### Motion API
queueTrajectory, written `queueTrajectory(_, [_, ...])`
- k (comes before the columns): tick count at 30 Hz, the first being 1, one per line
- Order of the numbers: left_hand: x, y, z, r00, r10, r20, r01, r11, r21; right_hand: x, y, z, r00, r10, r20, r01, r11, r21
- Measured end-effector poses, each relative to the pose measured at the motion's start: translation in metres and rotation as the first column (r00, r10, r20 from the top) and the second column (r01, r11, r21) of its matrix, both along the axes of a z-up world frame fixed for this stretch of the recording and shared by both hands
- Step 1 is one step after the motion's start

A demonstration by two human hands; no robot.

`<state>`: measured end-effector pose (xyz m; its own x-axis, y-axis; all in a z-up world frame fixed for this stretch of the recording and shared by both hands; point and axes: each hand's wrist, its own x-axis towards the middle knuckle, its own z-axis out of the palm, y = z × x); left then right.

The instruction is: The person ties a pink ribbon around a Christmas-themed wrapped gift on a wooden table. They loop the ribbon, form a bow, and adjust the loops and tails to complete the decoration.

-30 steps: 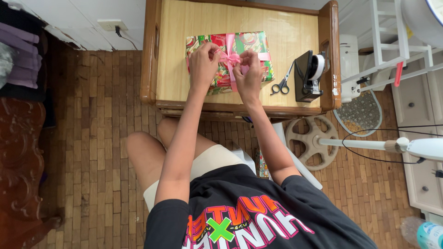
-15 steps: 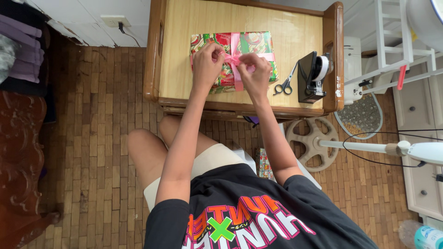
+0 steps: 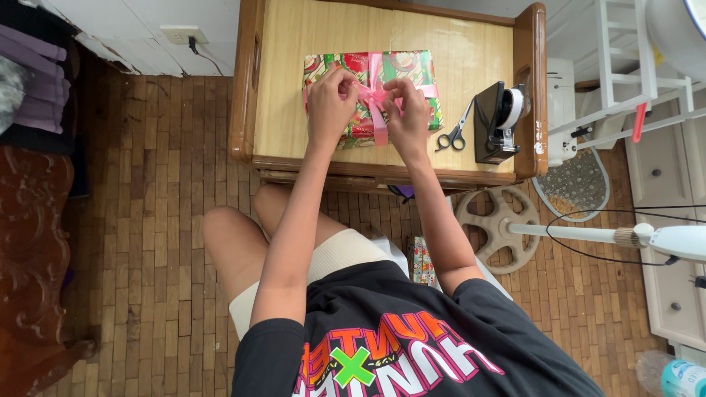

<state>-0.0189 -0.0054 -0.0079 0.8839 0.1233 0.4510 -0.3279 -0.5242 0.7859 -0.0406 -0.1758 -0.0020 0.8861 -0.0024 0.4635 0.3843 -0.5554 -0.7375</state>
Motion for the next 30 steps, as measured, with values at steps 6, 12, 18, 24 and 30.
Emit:
queueTrajectory(6, [0.004, -0.002, 0.001, 0.999, -0.012, -0.039, 0.01, 0.999, -0.048, -0.009, 0.004, -0.006, 0.986, -0.063, 0.156, 0.079, 0.992, -0.096])
queueTrajectory(12, [-0.009, 0.015, 0.021, 0.992, 0.002, 0.123, 0.018, 0.987, -0.159, -0.01, -0.029, 0.005, 0.978, 0.046, -0.202, -0.01, 0.984, 0.177])
queueTrajectory(18, [-0.043, -0.017, 0.017, 0.974, 0.227, -0.016, -0.216, 0.945, 0.245, 0.015, -0.07, 0.009, 0.993, -0.102, 0.068, 0.107, 0.99, -0.09])
queueTrajectory(24, [-0.033, -0.048, 0.001, 0.981, 0.165, -0.106, -0.12, 0.931, 0.344, 0.016, -0.049, -0.003, 0.996, 0.086, 0.033, -0.073, 0.956, -0.284])
queueTrajectory(30, [-0.035, -0.017, -0.005, 0.994, 0.104, 0.019, -0.105, 0.979, 0.173, -0.011, -0.041, 0.009, 0.979, 0.196, -0.05, -0.202, 0.928, -0.314])
